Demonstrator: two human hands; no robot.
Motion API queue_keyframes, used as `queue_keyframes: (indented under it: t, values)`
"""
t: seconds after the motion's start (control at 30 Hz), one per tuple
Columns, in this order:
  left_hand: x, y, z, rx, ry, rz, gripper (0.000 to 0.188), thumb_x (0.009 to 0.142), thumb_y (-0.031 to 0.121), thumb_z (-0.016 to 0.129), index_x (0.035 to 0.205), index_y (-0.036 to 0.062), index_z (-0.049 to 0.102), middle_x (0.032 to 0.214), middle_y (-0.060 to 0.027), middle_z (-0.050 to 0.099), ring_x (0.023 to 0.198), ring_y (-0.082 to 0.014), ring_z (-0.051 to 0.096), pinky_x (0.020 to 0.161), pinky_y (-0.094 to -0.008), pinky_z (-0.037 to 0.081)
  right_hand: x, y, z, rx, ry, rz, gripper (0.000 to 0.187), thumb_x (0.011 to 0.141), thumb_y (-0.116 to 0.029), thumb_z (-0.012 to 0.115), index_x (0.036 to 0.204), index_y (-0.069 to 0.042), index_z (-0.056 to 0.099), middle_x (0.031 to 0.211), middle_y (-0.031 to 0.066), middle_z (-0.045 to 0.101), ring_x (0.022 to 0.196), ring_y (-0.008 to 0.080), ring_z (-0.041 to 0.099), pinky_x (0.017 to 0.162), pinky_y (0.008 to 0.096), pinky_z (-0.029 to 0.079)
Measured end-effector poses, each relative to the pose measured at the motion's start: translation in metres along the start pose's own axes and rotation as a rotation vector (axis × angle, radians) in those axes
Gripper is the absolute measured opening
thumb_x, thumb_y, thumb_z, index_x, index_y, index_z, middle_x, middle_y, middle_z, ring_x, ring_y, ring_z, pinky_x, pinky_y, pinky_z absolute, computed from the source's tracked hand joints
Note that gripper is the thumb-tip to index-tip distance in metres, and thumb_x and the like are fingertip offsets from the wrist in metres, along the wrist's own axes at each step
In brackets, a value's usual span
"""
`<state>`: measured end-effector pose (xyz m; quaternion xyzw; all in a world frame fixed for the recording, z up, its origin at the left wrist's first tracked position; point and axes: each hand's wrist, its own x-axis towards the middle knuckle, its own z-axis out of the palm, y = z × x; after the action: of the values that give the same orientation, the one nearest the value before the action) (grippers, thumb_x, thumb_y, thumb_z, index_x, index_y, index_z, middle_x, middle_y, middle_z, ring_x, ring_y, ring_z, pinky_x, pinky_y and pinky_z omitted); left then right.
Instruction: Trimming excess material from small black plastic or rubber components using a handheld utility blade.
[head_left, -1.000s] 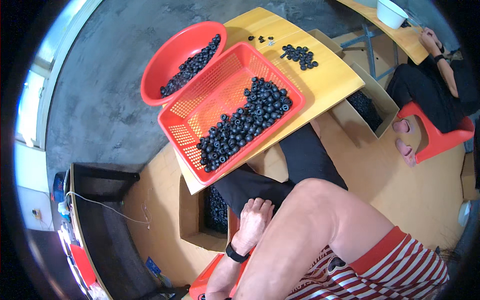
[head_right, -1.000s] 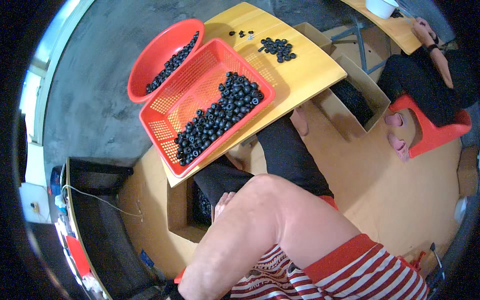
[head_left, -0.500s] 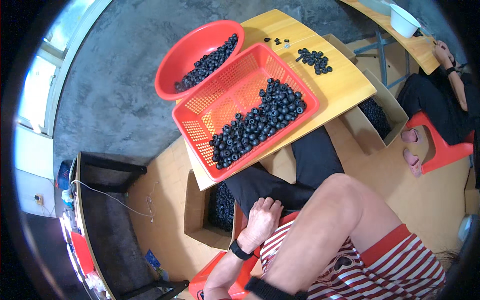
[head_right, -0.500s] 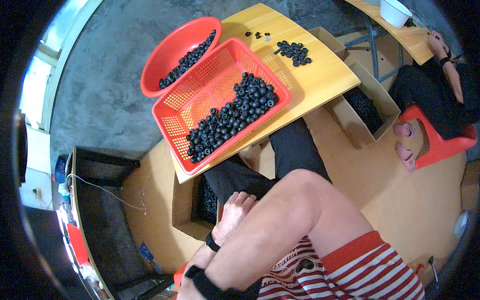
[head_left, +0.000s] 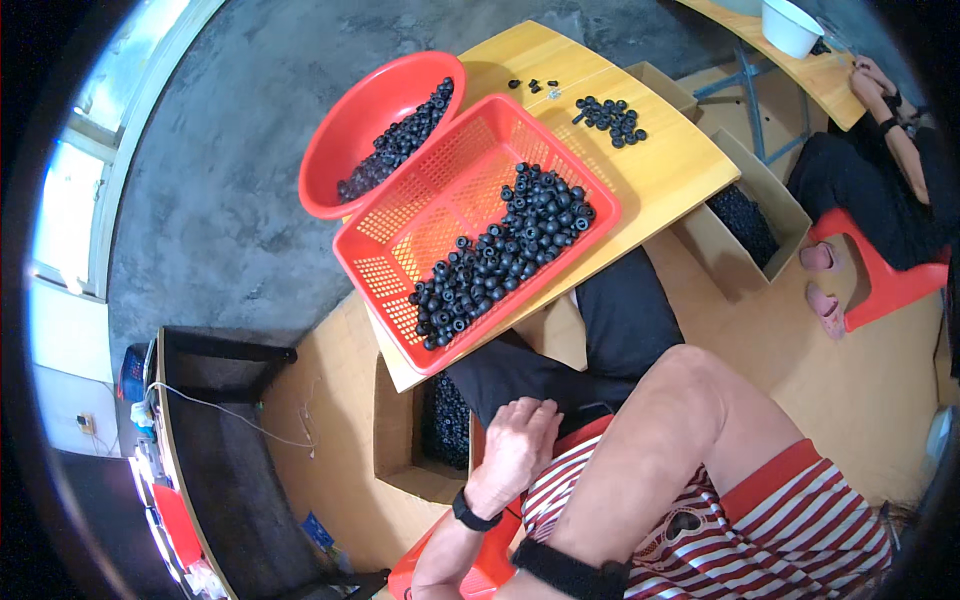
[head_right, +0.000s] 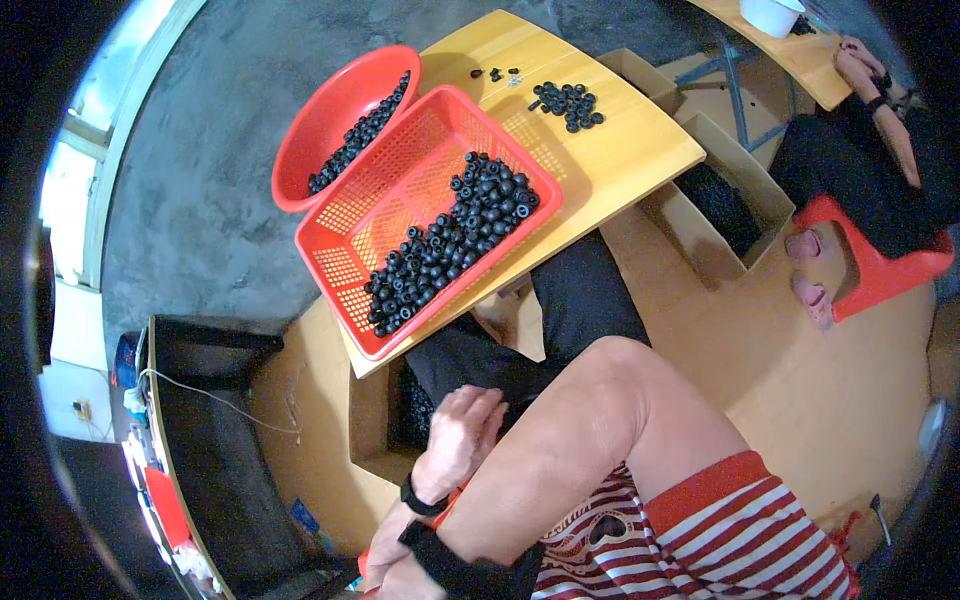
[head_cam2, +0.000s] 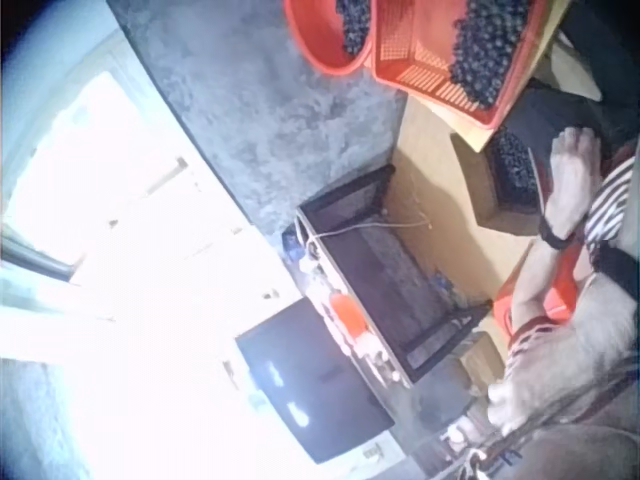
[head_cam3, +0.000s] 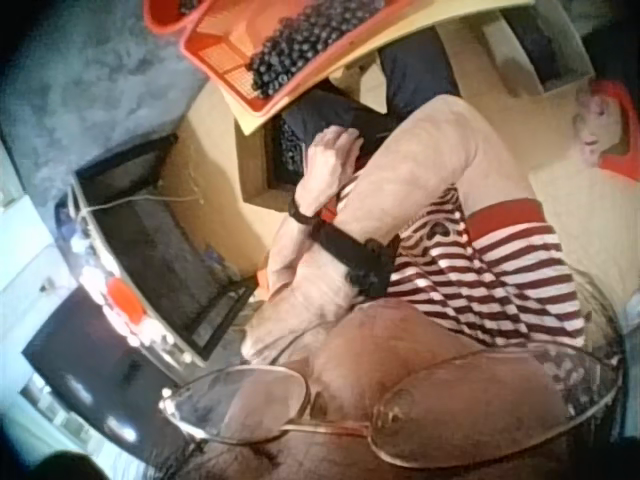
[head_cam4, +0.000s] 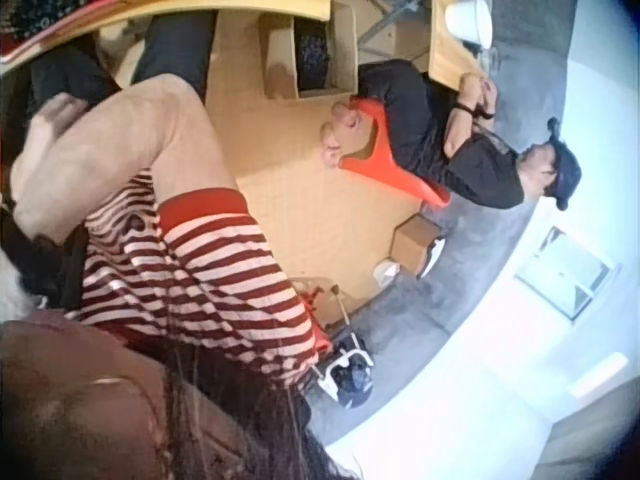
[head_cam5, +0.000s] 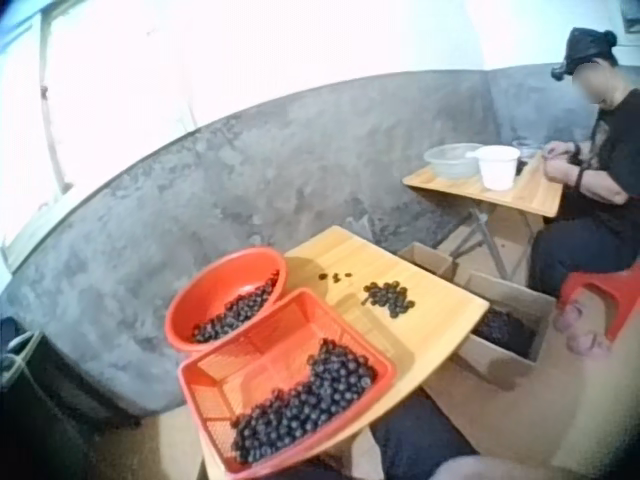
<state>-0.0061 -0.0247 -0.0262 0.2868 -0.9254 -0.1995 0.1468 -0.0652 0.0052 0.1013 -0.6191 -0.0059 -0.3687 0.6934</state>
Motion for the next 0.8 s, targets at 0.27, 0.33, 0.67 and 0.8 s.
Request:
queue_keyframes:
  t: [0.27, 0.33, 0.67, 0.8]
  values:
    - [0.073, -0.007, -0.107, -0.014, 0.274, -0.148, 0.017, 0.083, 0.005, 0.065, 0.099, -0.0023, 0.067, 0.082, -0.0148, 0.064, 0.074, -0.0262, 0.063, 0.069, -0.0352, 0.05, -0.085, -0.038, -0.079, -0.141, 0.898, -0.091, 0.013, 0.094, -0.005, 0.052, 0.103, -0.004, 0.06, 0.082, 0.0034, 0.057, 0.072, 0.0123, 0.055, 0.069, 0.0244, 0.047]
    - [0.106, -0.013, -0.113, -0.022, 0.252, -0.148, 0.019, 0.086, 0.011, 0.063, 0.099, -0.0026, 0.067, 0.085, -0.0168, 0.064, 0.078, -0.0287, 0.064, 0.072, -0.0362, 0.05, -0.133, -0.034, -0.113, 0.061, 1.237, -0.104, 0.012, 0.096, -0.017, 0.056, 0.103, -0.007, 0.059, 0.079, -0.004, 0.053, 0.059, -0.0005, 0.045, 0.051, 0.0167, 0.037]
    - [0.24, -0.067, -0.047, 0.033, 0.218, 0.024, 0.035, 0.087, 0.019, 0.058, 0.117, 0.0003, 0.059, 0.112, -0.0259, 0.058, 0.107, -0.0411, 0.056, 0.091, -0.049, 0.043, -0.155, -0.007, -0.204, -0.166, 1.627, -0.241, 0.034, 0.084, -0.025, 0.076, 0.097, -0.005, 0.051, 0.083, -0.0036, 0.046, 0.072, 0.0026, 0.044, 0.06, 0.0167, 0.038]
    - [0.263, -0.073, -0.03, 0.194, 0.243, -0.015, 0.044, 0.088, 0.025, 0.056, 0.127, 0.003, 0.051, 0.124, -0.025, 0.053, 0.118, -0.0419, 0.049, 0.097, -0.056, 0.037, -0.156, 0.009, -0.23, -0.4, 1.657, -0.262, 0.039, 0.082, -0.027, 0.077, 0.098, -0.004, 0.051, 0.085, -0.0003, 0.047, 0.073, 0.0052, 0.046, 0.062, 0.0194, 0.04]
